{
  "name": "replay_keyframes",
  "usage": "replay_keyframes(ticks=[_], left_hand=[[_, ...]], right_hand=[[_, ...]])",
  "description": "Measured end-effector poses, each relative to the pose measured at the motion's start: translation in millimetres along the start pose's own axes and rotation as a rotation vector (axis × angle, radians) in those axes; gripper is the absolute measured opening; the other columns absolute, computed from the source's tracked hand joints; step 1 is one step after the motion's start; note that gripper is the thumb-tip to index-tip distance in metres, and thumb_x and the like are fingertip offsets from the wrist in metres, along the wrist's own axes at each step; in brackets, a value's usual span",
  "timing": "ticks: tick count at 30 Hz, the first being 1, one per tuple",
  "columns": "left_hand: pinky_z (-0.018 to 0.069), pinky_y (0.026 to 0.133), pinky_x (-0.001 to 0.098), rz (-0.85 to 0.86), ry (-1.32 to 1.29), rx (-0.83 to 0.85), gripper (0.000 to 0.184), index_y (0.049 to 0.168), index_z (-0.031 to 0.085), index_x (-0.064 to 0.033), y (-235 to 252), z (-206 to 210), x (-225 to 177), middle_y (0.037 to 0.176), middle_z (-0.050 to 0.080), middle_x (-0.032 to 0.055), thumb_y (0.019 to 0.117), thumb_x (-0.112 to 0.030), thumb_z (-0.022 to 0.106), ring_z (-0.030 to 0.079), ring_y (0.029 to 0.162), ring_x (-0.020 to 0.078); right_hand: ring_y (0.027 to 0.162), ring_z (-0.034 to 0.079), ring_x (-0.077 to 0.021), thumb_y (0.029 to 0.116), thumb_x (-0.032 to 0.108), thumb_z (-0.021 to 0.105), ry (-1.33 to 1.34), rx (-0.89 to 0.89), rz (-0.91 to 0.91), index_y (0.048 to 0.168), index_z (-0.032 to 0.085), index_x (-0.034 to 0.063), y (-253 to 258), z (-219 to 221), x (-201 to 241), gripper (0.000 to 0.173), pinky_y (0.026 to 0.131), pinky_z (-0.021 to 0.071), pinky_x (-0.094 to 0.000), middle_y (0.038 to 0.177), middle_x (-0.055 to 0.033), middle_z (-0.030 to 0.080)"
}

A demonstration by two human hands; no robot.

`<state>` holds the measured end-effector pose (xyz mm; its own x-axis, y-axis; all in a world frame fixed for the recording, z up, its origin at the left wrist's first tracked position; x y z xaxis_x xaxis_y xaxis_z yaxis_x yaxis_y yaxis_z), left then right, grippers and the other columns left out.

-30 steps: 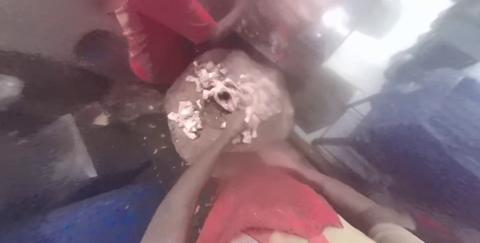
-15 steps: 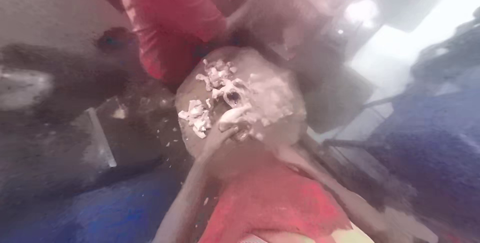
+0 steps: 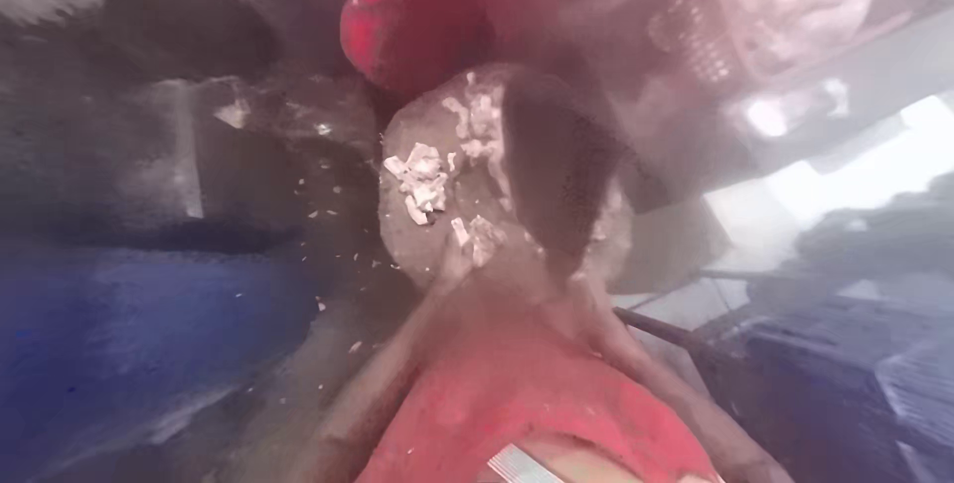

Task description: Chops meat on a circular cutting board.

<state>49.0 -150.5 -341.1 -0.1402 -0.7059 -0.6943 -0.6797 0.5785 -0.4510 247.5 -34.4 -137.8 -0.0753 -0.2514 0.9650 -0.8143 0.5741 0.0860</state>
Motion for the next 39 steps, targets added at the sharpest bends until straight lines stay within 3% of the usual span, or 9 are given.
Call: replay_keyframes(ticks=[3, 5, 7, 14, 18, 24, 29, 35, 39], left_hand=[[0.0504, 0.104, 0.0523, -0.01, 0.053, 0.023, 0.06, 0.152, 0.037, 0.0033, -2, -10, -10, 0.136, 0.059, 0.0261, 0.1043, -0.029, 0.054, 0.062, 0.122, 0.0358], [0.0516, 0.103, 0.05, 0.044, 0.006, 0.021, 0.06, 0.153, 0.037, 0.0029, -4, -17, -12, 0.135, 0.06, 0.0243, 0.1037, -0.025, 0.057, 0.064, 0.119, 0.0327], [0.0529, 0.102, 0.0505, -0.013, 0.0, -0.038, 0.066, 0.155, 0.032, -0.0003, 3, -19, 1, 0.137, 0.059, 0.0226, 0.1, -0.024, 0.06, 0.064, 0.119, 0.0318], [0.052, 0.1, 0.0573, -0.13, -0.051, 0.119, 0.067, 0.157, 0.033, -0.0045, -21, -34, 57, 0.132, 0.062, 0.0246, 0.1023, -0.036, 0.057, 0.065, 0.116, 0.0348], [0.0572, 0.089, 0.0515, -0.133, -0.128, 0.291, 0.062, 0.155, 0.036, -0.0088, -31, -7, 60, 0.128, 0.063, 0.0212, 0.1025, -0.037, 0.054, 0.069, 0.105, 0.0297], [0.0505, 0.104, 0.0533, -0.059, -0.104, 0.283, 0.063, 0.155, 0.037, -0.0051, -40, 8, 54, 0.135, 0.06, 0.0217, 0.1021, -0.035, 0.056, 0.063, 0.121, 0.0308], [0.0565, 0.09, 0.0539, -0.147, -0.104, 0.279, 0.061, 0.155, 0.036, -0.0097, -39, 0, 58, 0.125, 0.064, 0.0216, 0.1023, -0.036, 0.053, 0.069, 0.104, 0.0317], [0.0566, 0.092, 0.0516, -0.139, -0.173, 0.124, 0.059, 0.152, 0.04, -0.0038, -48, -35, 85, 0.125, 0.065, 0.0218, 0.1043, -0.034, 0.055, 0.069, 0.105, 0.0298], [0.0551, 0.096, 0.0531, -0.177, -0.133, 0.073, 0.062, 0.154, 0.036, -0.0064, -48, -49, 89, 0.13, 0.064, 0.0201, 0.1039, -0.038, 0.054, 0.067, 0.111, 0.0295]], right_hand=[[0.121, 0.063, -0.0232, 0.1033, 0.062, 0.032, -0.224, 0.171, 0.103, 0.135, 0.058, -0.0098, -14, 28, -40, 0.083, 0.108, 0.0484, -0.0385, 0.129, -0.0228, 0.065], [0.115, 0.066, -0.0289, 0.1077, 0.046, 0.034, -0.469, 0.288, 0.296, 0.135, 0.059, 0.0003, -17, 50, -109, 0.059, 0.102, 0.0525, -0.0482, 0.123, -0.0201, 0.067], [0.113, 0.067, -0.0315, 0.1092, 0.053, 0.03, -0.566, 0.423, 0.561, 0.137, 0.058, 0.0088, -21, 60, -151, 0.059, 0.099, 0.0529, -0.0556, 0.121, -0.0177, 0.069], [0.117, 0.066, -0.0245, 0.1105, 0.045, 0.032, -0.482, 0.268, 0.554, 0.15, 0.046, 0.0088, -32, 41, -127, 0.056, 0.103, 0.0531, -0.0476, 0.132, -0.0159, 0.065], [0.102, 0.068, -0.027, 0.1104, 0.051, 0.028, -0.439, 0.303, 0.728, 0.141, 0.054, 0.0052, -33, 35, -160, 0.06, 0.093, 0.0555, -0.049, 0.114, -0.0178, 0.068], [0.097, 0.068, -0.0193, 0.1077, 0.053, 0.031, -0.358, 0.251, 0.383, 0.139, 0.055, 0.0013, -5, 71, -45, 0.065, 0.09, 0.0575, -0.0407, 0.11, -0.0139, 0.07], [0.115, 0.067, -0.0294, 0.1095, 0.05, 0.032, -0.545, 0.401, 0.55, 0.138, 0.059, 0.0049, -8, 89, -143, 0.06, 0.103, 0.0519, -0.0515, 0.123, -0.019, 0.068], [0.089, 0.066, -0.0197, 0.1098, 0.043, 0.031, -0.324, 0.39, 0.557, 0.132, 0.058, 0.0015, -13, 95, -89, 0.055, 0.085, 0.0569, -0.0406, 0.1, -0.0121, 0.068], [0.1, 0.067, -0.0238, 0.1104, 0.051, 0.027, -0.329, 0.654, 0.604, 0.131, 0.06, 0.0039, -28, 106, -133, 0.061, 0.093, 0.055, -0.0456, 0.11, -0.0157, 0.068]])
Point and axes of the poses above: each hand's wrist, its own y-axis towards the middle knuckle, its own z-axis out of the palm, x = y × z, the point moved 6 cm from there along y, towards the middle knuckle
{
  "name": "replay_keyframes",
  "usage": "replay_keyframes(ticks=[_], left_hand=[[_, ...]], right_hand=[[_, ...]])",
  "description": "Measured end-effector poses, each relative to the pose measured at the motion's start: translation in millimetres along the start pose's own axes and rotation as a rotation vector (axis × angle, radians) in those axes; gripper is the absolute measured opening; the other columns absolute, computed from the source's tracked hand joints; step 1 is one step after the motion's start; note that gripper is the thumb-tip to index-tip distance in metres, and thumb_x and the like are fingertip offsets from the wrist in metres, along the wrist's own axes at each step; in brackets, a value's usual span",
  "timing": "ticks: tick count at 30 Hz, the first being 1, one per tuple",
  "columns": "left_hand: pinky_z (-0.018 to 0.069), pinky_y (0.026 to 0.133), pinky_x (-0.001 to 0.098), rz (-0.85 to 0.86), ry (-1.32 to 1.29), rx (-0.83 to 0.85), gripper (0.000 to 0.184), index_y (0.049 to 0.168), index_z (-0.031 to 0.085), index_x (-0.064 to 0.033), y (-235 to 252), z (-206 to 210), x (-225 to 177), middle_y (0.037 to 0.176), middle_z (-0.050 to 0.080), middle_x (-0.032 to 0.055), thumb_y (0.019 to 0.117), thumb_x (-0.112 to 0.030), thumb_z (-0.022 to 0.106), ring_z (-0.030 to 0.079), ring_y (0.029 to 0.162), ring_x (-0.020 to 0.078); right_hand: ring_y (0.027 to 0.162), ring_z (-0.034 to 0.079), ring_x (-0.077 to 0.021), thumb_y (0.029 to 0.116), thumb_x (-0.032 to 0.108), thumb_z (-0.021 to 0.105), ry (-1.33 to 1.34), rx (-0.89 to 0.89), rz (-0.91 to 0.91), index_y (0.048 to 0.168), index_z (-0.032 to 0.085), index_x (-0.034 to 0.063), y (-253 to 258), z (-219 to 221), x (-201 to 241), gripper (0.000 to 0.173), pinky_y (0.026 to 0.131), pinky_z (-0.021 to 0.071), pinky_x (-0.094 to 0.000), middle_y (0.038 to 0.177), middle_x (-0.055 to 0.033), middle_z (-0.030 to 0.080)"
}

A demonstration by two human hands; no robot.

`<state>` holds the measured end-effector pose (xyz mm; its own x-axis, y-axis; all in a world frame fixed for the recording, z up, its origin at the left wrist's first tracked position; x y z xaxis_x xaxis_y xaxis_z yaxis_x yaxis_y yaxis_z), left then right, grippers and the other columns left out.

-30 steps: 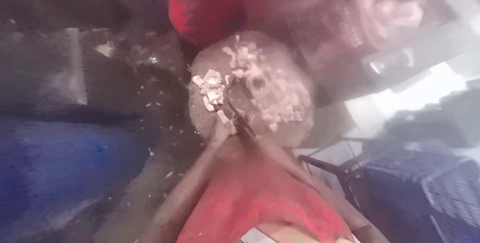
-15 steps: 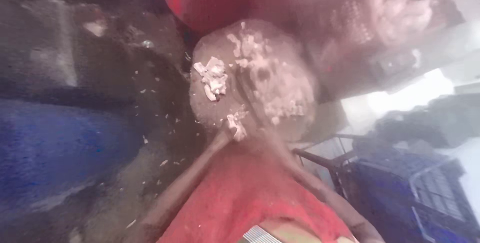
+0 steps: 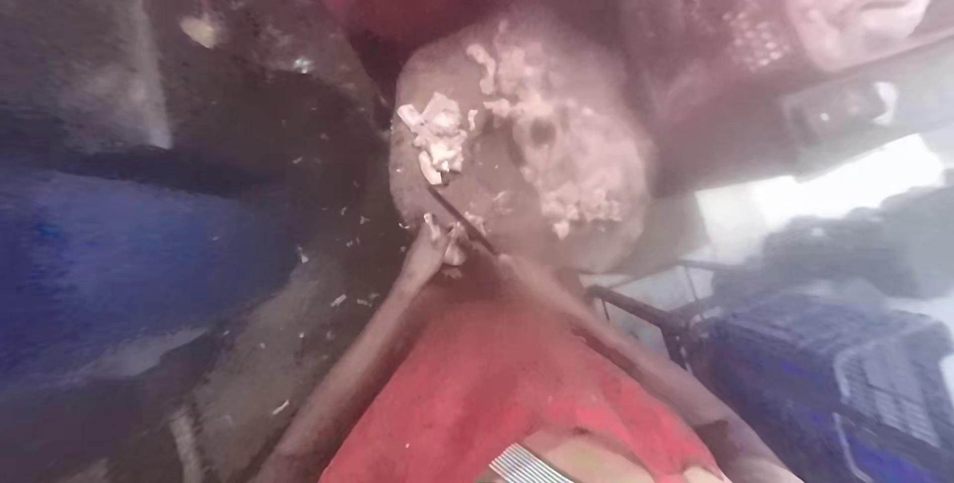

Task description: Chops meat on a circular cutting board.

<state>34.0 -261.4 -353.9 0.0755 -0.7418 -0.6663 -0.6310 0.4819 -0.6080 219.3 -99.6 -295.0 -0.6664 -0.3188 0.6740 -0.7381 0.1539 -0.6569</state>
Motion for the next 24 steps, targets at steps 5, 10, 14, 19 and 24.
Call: replay_keyframes(ticks=[5, 10, 14, 19, 24], left_hand=[[0.0574, 0.09, 0.0512, 0.017, -0.102, -0.05, 0.055, 0.151, 0.04, -0.008, -22, -30, -22, 0.123, 0.066, 0.0192, 0.104, -0.035, 0.05, 0.069, 0.104, 0.0276], [0.0596, 0.077, 0.0381, 0.101, -0.321, 0.171, 0.044, 0.138, 0.051, -0.0041, 8, 21, -70, 0.11, 0.067, 0.0138, 0.1072, -0.035, 0.052, 0.069, 0.086, 0.0188], [0.0586, 0.067, 0.0379, 0.097, -0.236, 0.067, 0.039, 0.13, 0.056, 0.0001, 39, 43, -57, 0.09, 0.066, 0.0134, 0.1062, -0.03, 0.055, 0.065, 0.069, 0.0189], [0.0551, 0.064, 0.0336, 0.077, -0.245, 0.069, 0.038, 0.132, 0.054, -0.001, 28, 36, -52, 0.088, 0.063, 0.0103, 0.1068, -0.029, 0.055, 0.06, 0.066, 0.0151], [0.0558, 0.058, 0.0333, 0.108, -0.299, 0.05, 0.031, 0.125, 0.06, -0.0051, 19, 13, -40, 0.08, 0.066, 0.0074, 0.104, -0.028, 0.057, 0.062, 0.061, 0.0156]], right_hand=[[0.073, 0.061, -0.0175, 0.1096, 0.054, 0.025, 0.15, -0.175, 0.178, 0.122, 0.063, 0.0082, -13, -10, -74, 0.061, 0.07, 0.0555, -0.0401, 0.088, -0.007, 0.063], [0.076, 0.065, -0.0202, 0.112, 0.044, 0.027, 0.14, -0.432, 0.098, 0.134, 0.056, 0.0063, -28, -72, -26, 0.052, 0.072, 0.0587, -0.0423, 0.092, -0.0103, 0.064], [0.068, 0.058, -0.0071, 0.103, 0.068, 0.027, 0.307, -0.555, -0.354, 0.14, 0.052, 0.0029, -72, -101, 77, 0.079, 0.065, 0.0559, -0.0297, 0.085, -0.0006, 0.061], [0.112, 0.067, -0.0191, 0.1039, 0.065, 0.028, -0.053, -0.476, -0.384, 0.129, 0.064, -0.0013, -54, -51, 36, 0.08, 0.101, 0.0535, -0.0402, 0.119, -0.0155, 0.07], [0.107, 0.069, -0.032, 0.1061, 0.063, 0.026, -0.176, -0.165, 0.201, 0.133, 0.059, 0.0108, -4, -17, -49, 0.067, 0.095, 0.0541, -0.057, 0.113, -0.0165, 0.07]])
Point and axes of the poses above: each hand's wrist, its own y-axis towards the middle knuckle, its own z-axis out of the palm, x = y × z, the point moved 6 cm from there along y, towards the middle knuckle
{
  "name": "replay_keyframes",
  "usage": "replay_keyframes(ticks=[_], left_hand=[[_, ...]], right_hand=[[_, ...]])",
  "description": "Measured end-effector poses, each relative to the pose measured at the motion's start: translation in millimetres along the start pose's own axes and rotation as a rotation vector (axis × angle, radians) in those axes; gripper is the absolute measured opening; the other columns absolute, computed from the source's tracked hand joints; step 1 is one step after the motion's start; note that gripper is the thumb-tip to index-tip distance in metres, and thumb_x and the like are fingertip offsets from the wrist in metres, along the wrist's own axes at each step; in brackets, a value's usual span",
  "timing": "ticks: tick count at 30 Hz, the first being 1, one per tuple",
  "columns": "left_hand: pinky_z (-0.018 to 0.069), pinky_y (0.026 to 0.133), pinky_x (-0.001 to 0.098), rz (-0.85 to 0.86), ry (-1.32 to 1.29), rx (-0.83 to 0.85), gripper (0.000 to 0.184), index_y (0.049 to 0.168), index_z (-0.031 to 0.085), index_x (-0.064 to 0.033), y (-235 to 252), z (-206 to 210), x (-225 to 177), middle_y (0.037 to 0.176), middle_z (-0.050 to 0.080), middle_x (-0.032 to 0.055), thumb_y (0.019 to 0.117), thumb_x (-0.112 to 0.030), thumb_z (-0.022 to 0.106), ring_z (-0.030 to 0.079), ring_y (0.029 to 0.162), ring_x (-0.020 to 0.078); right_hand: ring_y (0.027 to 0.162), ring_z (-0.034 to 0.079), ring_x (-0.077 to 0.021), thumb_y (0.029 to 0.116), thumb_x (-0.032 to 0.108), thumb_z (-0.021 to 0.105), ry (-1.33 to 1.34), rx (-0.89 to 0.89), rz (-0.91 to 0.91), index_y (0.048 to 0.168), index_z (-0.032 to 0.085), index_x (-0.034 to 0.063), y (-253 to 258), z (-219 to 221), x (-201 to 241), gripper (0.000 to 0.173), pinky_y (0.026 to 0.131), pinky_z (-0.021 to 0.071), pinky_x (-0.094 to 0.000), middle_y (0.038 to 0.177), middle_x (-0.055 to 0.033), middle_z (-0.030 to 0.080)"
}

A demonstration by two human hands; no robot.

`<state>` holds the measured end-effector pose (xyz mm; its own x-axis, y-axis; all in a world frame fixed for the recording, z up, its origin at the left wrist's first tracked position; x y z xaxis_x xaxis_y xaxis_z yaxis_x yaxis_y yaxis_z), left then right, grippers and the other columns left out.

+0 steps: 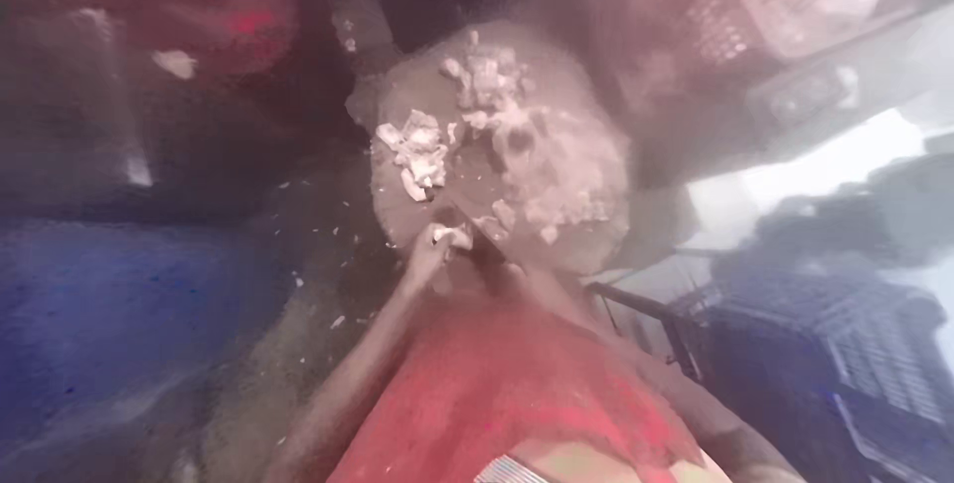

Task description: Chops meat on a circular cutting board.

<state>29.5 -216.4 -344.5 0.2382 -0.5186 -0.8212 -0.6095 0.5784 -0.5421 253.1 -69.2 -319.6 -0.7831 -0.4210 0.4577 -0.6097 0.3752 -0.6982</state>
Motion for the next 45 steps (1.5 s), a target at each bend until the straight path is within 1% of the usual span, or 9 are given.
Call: replay_keyframes(ticks=[9, 12, 14, 18, 26, 31, 37, 42, 45], left_hand=[[0.0595, 0.064, 0.0343, -0.052, -0.195, 0.024, 0.03, 0.125, 0.055, 0.0008, 0, 4, 34, 0.089, 0.069, 0.0106, 0.1061, -0.023, 0.056, 0.067, 0.068, 0.0181], [0.0612, 0.063, 0.0342, -0.097, -0.16, 0.028, 0.034, 0.128, 0.053, 0.0011, 1, 11, 39, 0.088, 0.07, 0.0104, 0.1067, -0.026, 0.054, 0.069, 0.067, 0.0182], [0.0609, 0.063, 0.0331, -0.118, -0.156, 0.017, 0.034, 0.128, 0.052, 0.0003, -2, 10, 33, 0.088, 0.069, 0.0097, 0.1074, -0.026, 0.054, 0.069, 0.066, 0.0169], [0.0583, 0.06, 0.0333, -0.074, -0.054, 0.016, 0.033, 0.122, 0.057, -0.0006, -2, 5, 36, 0.081, 0.066, 0.0084, 0.1062, -0.029, 0.056, 0.064, 0.062, 0.016], [0.0487, 0.051, 0.0252, 0.071, -0.138, 0.406, 0.02, 0.112, 0.06, -0.0072, -65, -23, -72, 0.069, 0.057, 0.0003, 0.1023, -0.025, 0.058, 0.053, 0.053, 0.0099], [0.0572, 0.094, 0.044, 0.23, 0.336, 0.402, 0.057, 0.15, 0.048, -0.0176, 8, 26, -111, 0.13, 0.065, 0.011, 0.1, -0.037, 0.066, 0.068, 0.109, 0.0218], [0.0462, 0.101, 0.0676, 0.24, 1.01, 0.221, 0.048, 0.118, 0.072, -0.0087, 77, 67, -107, 0.123, 0.068, 0.0202, 0.097, -0.05, 0.061, 0.063, 0.118, 0.0398], [0.0572, 0.064, 0.0328, 0.212, 0.372, 0.328, 0.029, 0.11, 0.067, -0.0061, 6, 49, -151, 0.083, 0.068, 0.0051, 0.1026, -0.034, 0.062, 0.065, 0.067, 0.0133], [0.0592, 0.066, 0.0305, 0.109, -0.131, 0.31, 0.023, 0.116, 0.062, -0.0002, -6, 32, -120, 0.088, 0.069, 0.0071, 0.1073, -0.019, 0.051, 0.067, 0.07, 0.0148]], right_hand=[[0.083, 0.066, -0.02, 0.1108, 0.042, 0.029, 0.295, -0.2, -0.291, 0.129, 0.059, 0.0015, -33, -68, 88, 0.053, 0.08, 0.0578, -0.0408, 0.095, -0.0119, 0.066], [0.08, 0.061, -0.0003, 0.0998, 0.073, 0.03, 0.516, -0.318, -0.664, 0.125, 0.057, -0.0044, -78, -90, 140, 0.085, 0.074, 0.0552, -0.022, 0.091, 0.0003, 0.065], [0.1, 0.068, -0.0057, 0.1015, 0.069, 0.03, 0.368, -0.394, -0.739, 0.127, 0.061, -0.0066, -76, -70, 136, 0.086, 0.092, 0.0566, -0.0267, 0.108, -0.0099, 0.072], [0.112, 0.067, -0.0319, 0.1089, 0.055, 0.028, 0.079, -0.003, -0.152, 0.139, 0.055, 0.0052, 1, 13, 64, 0.064, 0.098, 0.0531, -0.0554, 0.12, -0.0195, 0.068], [0.112, 0.067, -0.036, 0.1063, 0.06, 0.034, -0.048, 0.06, -0.097, 0.138, 0.057, 0.0069, -2, 26, 46, 0.066, 0.098, 0.0518, -0.0587, 0.117, -0.0202, 0.069], [0.111, 0.067, -0.041, 0.1047, 0.037, 0.052, -0.16, 0.053, -0.182, 0.141, 0.055, 0.0065, -3, 22, 44, 0.047, 0.097, 0.0512, -0.0617, 0.117, -0.0231, 0.069], [0.113, 0.066, -0.0439, 0.1027, 0.043, 0.056, -0.242, 0.202, -0.207, 0.135, 0.058, 0.0047, 1, 22, 37, 0.05, 0.094, 0.0503, -0.067, 0.12, -0.0242, 0.068], [0.095, 0.069, -0.0335, 0.1059, 0.048, 0.049, 0.288, 0.144, -0.121, 0.123, 0.065, 0.0003, -9, 6, -15, 0.053, 0.09, 0.0534, -0.0562, 0.103, -0.0212, 0.069], [0.079, 0.066, -0.0217, 0.106, 0.052, 0.045, 0.555, 0.012, 0.015, 0.117, 0.065, 0.0024, -10, -5, -46, 0.055, 0.077, 0.0574, -0.0453, 0.09, -0.0124, 0.067]])
Point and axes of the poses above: each hand's wrist, its own y-axis towards the middle knuckle, its own z-axis out of the palm, x = y × z, the point moved 6 cm from there along y, towards the middle knuckle
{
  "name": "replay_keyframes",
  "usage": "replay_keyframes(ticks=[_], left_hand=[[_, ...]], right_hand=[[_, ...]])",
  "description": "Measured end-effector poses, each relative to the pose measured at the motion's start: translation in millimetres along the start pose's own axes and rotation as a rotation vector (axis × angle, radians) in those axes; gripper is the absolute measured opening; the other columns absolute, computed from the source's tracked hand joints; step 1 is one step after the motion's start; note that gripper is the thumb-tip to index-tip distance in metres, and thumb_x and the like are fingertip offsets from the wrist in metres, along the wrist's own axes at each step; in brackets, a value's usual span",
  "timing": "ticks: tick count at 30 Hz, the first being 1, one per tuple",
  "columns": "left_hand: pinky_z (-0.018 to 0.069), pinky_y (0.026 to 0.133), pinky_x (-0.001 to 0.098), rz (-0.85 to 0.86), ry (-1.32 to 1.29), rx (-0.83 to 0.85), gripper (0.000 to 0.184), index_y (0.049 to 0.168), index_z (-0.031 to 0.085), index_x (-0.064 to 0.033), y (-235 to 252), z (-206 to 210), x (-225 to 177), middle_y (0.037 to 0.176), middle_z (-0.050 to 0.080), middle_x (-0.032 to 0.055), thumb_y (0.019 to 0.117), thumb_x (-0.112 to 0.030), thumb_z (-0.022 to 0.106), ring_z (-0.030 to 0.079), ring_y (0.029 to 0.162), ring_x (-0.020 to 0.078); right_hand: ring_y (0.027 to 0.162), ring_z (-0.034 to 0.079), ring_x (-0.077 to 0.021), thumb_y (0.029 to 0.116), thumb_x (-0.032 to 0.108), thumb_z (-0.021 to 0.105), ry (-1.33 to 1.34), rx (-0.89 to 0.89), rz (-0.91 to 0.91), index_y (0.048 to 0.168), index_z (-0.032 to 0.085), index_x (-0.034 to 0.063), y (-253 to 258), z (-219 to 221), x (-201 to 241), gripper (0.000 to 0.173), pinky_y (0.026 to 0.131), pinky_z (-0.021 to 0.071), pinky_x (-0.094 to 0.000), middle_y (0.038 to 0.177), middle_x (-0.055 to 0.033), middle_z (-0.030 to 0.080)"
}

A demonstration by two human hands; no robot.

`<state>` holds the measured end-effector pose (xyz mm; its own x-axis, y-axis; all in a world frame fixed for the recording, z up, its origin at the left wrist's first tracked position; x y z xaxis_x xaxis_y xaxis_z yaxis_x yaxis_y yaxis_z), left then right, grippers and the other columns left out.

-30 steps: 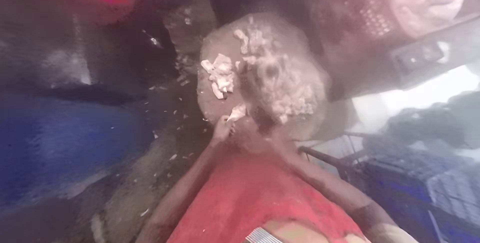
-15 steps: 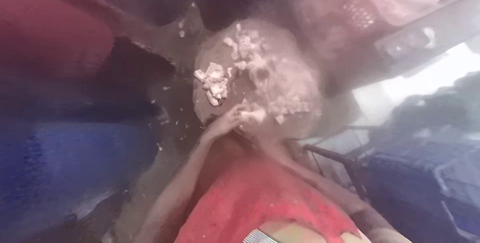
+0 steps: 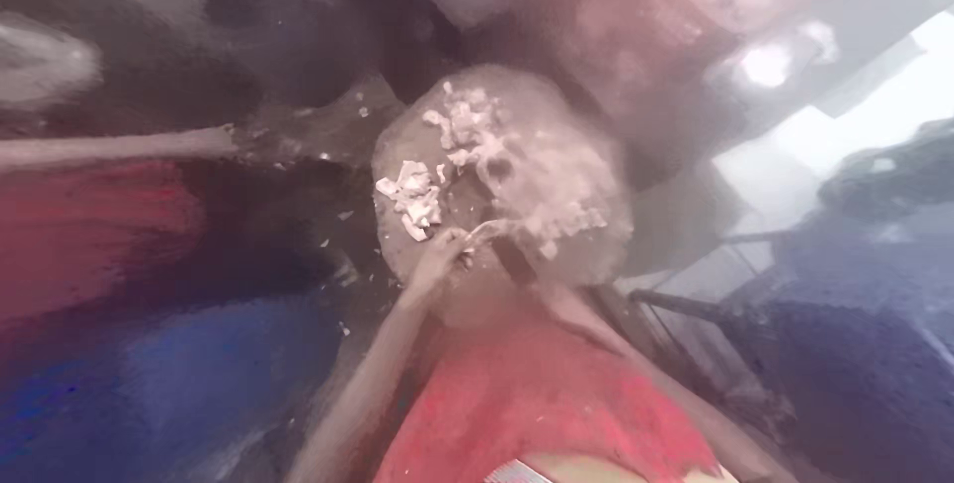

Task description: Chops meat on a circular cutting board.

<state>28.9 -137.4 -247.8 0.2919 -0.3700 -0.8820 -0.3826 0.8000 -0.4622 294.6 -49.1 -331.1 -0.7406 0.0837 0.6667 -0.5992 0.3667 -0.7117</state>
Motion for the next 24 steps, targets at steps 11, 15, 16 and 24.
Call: replay_keyframes(ticks=[11, 15, 16, 24], left_hand=[[0.0613, 0.068, 0.0362, -0.212, 0.161, -0.25, 0.032, 0.127, 0.059, 0.0015, -31, -36, 143, 0.092, 0.071, 0.0118, 0.1068, -0.023, 0.054, 0.07, 0.074, 0.019], [0.0605, 0.065, 0.0367, -0.208, 0.137, -0.345, 0.033, 0.129, 0.058, -0.0001, -49, -78, 127, 0.097, 0.071, 0.0119, 0.11, -0.025, 0.046, 0.07, 0.072, 0.02], [0.0597, 0.065, 0.0358, -0.166, 0.114, -0.393, 0.034, 0.13, 0.058, -0.0006, -51, -93, 118, 0.098, 0.071, 0.0111, 0.1107, -0.025, 0.044, 0.069, 0.073, 0.0191], [0.0586, 0.071, 0.0316, 0.037, -0.028, -0.576, 0.034, 0.133, 0.059, -0.0051, -28, -149, 43, 0.104, 0.07, 0.0067, 0.1109, -0.025, 0.043, 0.068, 0.081, 0.0142]], right_hand=[[0.095, 0.069, -0.0242, 0.1056, 0.038, 0.047, -0.3, -0.026, -0.263, 0.138, 0.057, 0.008, -34, 13, 113, 0.045, 0.088, 0.0561, -0.046, 0.107, -0.0142, 0.07], [0.101, 0.068, -0.0333, 0.1071, 0.054, 0.04, -0.486, 0.048, -0.074, 0.13, 0.058, 0.0032, 6, 24, 59, 0.058, 0.091, 0.0543, -0.0555, 0.108, -0.0193, 0.068], [0.104, 0.069, -0.0326, 0.1067, 0.053, 0.041, -0.521, 0.002, -0.105, 0.134, 0.057, 0.0044, 5, 19, 63, 0.058, 0.093, 0.0548, -0.0548, 0.111, -0.0182, 0.069], [0.087, 0.065, -0.0285, 0.1046, 0.057, 0.045, -0.346, 0.312, -0.108, 0.118, 0.063, 0.0016, 7, 35, 25, 0.06, 0.083, 0.0542, -0.0533, 0.095, -0.0165, 0.066]])
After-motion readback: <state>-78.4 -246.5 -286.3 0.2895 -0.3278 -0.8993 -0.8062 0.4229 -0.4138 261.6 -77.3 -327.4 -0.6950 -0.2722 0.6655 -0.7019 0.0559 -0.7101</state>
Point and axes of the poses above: each hand's wrist, its own y-axis towards the middle knuckle, its own z-axis out of the palm, x = y × z, the point moved 6 cm from there along y, towards the middle knuckle
